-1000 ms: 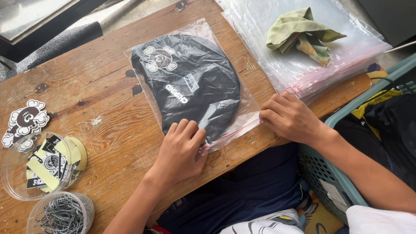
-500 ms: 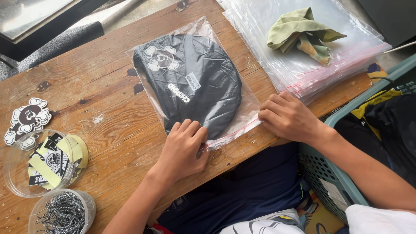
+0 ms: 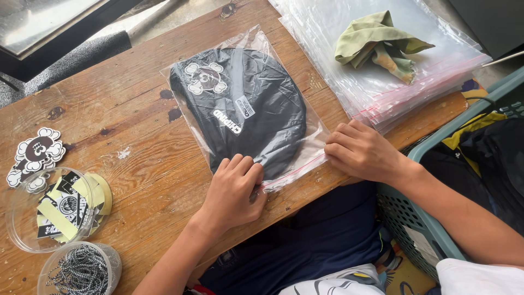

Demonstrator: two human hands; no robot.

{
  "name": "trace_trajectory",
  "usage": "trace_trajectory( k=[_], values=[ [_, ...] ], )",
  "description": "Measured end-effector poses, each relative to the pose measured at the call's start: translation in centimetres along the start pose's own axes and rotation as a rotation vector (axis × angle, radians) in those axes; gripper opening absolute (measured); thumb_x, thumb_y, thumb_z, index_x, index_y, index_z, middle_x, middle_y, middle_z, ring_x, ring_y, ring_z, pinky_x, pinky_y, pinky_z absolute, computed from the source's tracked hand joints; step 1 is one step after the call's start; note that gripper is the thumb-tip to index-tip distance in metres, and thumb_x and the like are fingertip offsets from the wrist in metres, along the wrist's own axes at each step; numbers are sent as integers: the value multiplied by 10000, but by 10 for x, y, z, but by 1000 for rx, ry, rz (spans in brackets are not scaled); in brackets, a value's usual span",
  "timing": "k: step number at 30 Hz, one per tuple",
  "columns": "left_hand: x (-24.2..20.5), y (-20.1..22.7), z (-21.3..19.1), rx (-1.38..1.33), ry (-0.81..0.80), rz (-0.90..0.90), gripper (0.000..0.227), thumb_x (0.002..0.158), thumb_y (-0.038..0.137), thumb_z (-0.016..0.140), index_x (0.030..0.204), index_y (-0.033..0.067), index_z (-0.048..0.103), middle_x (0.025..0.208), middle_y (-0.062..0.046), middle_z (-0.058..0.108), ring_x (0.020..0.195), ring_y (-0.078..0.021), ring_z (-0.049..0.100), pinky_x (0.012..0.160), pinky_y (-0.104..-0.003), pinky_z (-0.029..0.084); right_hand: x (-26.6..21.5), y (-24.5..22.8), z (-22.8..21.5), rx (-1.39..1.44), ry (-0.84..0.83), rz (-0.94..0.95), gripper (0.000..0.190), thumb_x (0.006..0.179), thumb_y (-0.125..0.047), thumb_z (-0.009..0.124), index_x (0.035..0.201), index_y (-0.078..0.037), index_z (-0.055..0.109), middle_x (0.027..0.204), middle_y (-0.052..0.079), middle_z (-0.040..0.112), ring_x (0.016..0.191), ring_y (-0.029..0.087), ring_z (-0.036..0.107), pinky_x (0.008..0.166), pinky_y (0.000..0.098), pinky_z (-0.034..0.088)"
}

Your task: The person attaches a chain to a sticker and places it on a black cap. They wipe a plastic bag with a cloth, place the cap inside, and seal it. The person then retrieves another cap from a basket and wipes it with the cloth.

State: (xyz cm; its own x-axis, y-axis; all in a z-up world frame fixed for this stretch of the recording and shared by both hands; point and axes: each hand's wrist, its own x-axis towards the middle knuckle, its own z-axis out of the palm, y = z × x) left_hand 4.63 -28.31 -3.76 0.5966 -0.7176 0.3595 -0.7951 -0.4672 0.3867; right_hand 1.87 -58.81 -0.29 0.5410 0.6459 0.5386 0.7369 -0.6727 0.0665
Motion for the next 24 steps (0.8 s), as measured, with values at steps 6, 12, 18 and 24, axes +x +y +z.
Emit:
trace_trajectory(
  k=[6, 12, 18, 24],
  values=[
    [0, 3, 3, -40, 23, 5, 189, 685, 235, 680, 767, 152, 532, 705, -34, 462, 688, -243, 500, 606, -357, 382, -3, 0, 2, -19, 10, 30, 132, 867, -76, 622, 766, -114, 545, 728, 33, 500, 675, 239, 564, 622, 350, 443],
    [0, 2, 2, -27, 30, 21, 218, 660, 230, 683, 772, 153, 512, 712, -37, 448, 689, -253, 500, 602, -369, 381, -3, -1, 1, 19, -9, 33, 99, 827, -83, 643, 808, -121, 553, 769, 31, 510, 696, 233, 563, 637, 351, 449],
    [0, 1, 3, -54, 34, 6, 217, 647, 222, 689, 763, 151, 521, 703, -34, 456, 679, -253, 510, 601, -364, 385, -2, -3, 0, 25, -6, 10, 108, 858, -31, 639, 817, -118, 589, 754, 19, 531, 691, 211, 572, 640, 324, 458],
    [0, 1, 3, -47, 43, 7, 234, 640, 206, 696, 762, 149, 505, 696, -39, 441, 679, -268, 512, 603, -368, 388, -1, -2, 4, -8, 5, 1, 88, 866, -93, 607, 799, -119, 556, 760, 24, 499, 676, 222, 546, 627, 342, 437]
  ],
)
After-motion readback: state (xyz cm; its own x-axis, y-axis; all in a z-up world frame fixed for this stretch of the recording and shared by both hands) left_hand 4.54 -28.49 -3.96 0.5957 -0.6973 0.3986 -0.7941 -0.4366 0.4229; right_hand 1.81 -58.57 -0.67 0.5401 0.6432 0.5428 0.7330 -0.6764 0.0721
